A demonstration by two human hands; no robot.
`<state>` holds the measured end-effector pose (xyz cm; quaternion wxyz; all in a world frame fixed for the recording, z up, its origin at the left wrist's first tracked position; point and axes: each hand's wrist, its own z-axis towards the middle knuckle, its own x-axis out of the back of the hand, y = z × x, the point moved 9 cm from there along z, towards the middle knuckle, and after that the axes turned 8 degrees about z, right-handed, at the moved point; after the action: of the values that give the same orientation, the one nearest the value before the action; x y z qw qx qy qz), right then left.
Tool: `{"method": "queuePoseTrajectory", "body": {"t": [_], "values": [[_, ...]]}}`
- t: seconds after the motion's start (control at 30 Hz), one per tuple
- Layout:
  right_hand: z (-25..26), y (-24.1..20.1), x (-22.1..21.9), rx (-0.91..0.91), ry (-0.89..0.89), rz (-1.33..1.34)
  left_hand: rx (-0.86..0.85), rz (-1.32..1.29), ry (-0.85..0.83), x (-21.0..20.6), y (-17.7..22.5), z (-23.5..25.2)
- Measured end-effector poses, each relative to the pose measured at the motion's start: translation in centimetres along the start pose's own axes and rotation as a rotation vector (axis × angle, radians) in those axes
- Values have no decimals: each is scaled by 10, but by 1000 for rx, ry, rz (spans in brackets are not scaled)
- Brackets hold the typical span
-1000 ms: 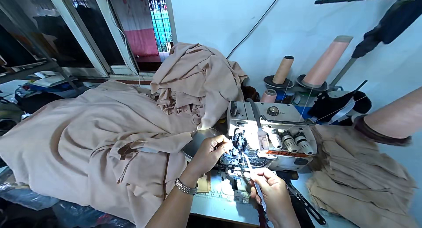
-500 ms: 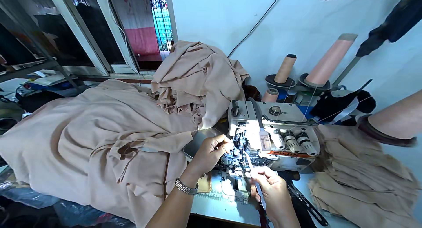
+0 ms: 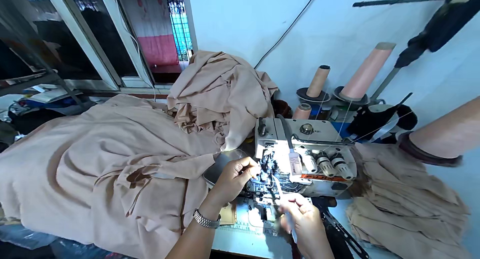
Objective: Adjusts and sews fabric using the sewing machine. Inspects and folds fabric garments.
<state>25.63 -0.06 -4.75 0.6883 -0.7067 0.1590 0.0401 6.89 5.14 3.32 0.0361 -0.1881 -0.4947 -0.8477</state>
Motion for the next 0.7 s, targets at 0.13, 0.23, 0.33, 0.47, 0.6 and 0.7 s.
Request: {"method": "queuePoseTrajectory", "body": {"t": [0.13, 0.23, 0.33, 0.47, 0.6, 0.7], "values": [[-1, 3, 0, 7, -12, -2, 32, 16, 2, 1, -3, 0], [-1, 3, 0, -2, -14, 7, 35, 13, 13, 1, -5, 0], [-1, 1, -1, -5, -20, 16, 31, -1, 22, 2, -7, -1], [0, 2, -1, -3, -28, 29, 31, -20, 19, 2, -10, -1], [1, 2, 0, 9, -22, 39, 33, -8, 20, 2, -10, -1], [0, 1, 0, -12, -25, 31, 38, -17, 21, 2, -10, -1]]}}
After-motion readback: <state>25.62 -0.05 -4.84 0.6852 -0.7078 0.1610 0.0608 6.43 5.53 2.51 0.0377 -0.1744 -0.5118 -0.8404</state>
